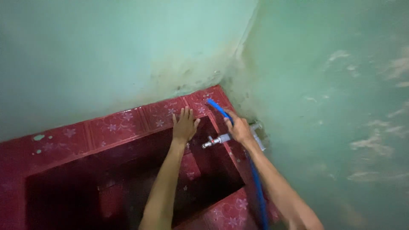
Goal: The person scrubs floor tiles with a brush and water, then moves to a tiled basin to scrub its edges. They finish by rinsing the basin and surrounding walls with a blue hose before attaching it to a faucet.
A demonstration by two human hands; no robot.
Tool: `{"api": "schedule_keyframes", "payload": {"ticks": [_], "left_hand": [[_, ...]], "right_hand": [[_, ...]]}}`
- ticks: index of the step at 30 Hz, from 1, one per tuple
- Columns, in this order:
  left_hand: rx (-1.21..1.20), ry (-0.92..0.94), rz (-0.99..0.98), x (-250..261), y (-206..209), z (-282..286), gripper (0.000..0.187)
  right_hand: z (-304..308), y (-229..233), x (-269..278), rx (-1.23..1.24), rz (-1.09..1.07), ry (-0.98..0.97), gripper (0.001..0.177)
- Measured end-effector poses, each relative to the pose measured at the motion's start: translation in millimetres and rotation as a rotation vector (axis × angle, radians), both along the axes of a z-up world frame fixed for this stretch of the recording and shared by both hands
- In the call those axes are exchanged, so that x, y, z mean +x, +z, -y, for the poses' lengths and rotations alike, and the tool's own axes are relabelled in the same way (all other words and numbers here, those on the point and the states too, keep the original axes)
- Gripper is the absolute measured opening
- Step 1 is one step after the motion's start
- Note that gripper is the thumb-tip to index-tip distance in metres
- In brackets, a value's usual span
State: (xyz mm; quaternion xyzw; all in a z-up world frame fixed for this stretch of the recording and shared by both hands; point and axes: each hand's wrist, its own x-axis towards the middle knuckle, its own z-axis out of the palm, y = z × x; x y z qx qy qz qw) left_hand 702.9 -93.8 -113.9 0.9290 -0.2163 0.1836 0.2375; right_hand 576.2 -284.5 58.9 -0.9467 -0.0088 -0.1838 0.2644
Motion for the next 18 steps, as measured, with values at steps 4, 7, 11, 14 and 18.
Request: {"api": "schedule_keyframes", "payload": {"ticks": [4, 7, 11, 14, 18], "left_hand": [[0.036, 0.001, 0.006, 23.4, -23.1, 8.8, 0.064], [0.048, 0.021, 0.002, 34.1, -29.7, 18.0, 0.063], [0.032, 0.049, 0.063, 49.3, -35.5, 16.9, 0.059], [0.032, 0.129, 0.079, 56.2, -39.7, 2.1, 0.061], [0.047, 0.185, 0.072, 58.7, -43.8, -46.6, 0.059]], "right_hand": [[-1.1, -2.7, 15.2, -0.047, -0.153, -0.143, 0.04], [-6.0, 2.6, 20.3, -0.08, -0.309, -0.262, 0.042], [-7.1, 1.2, 27.2, -0.079, -0.214, -0.211, 0.04], [-21.0, -6.6, 32.2, -0.047, -0.142, -0.049, 0.037], [-54.4, -11.6, 31.3, -0.028, -0.115, 0.075, 0.038]]}}
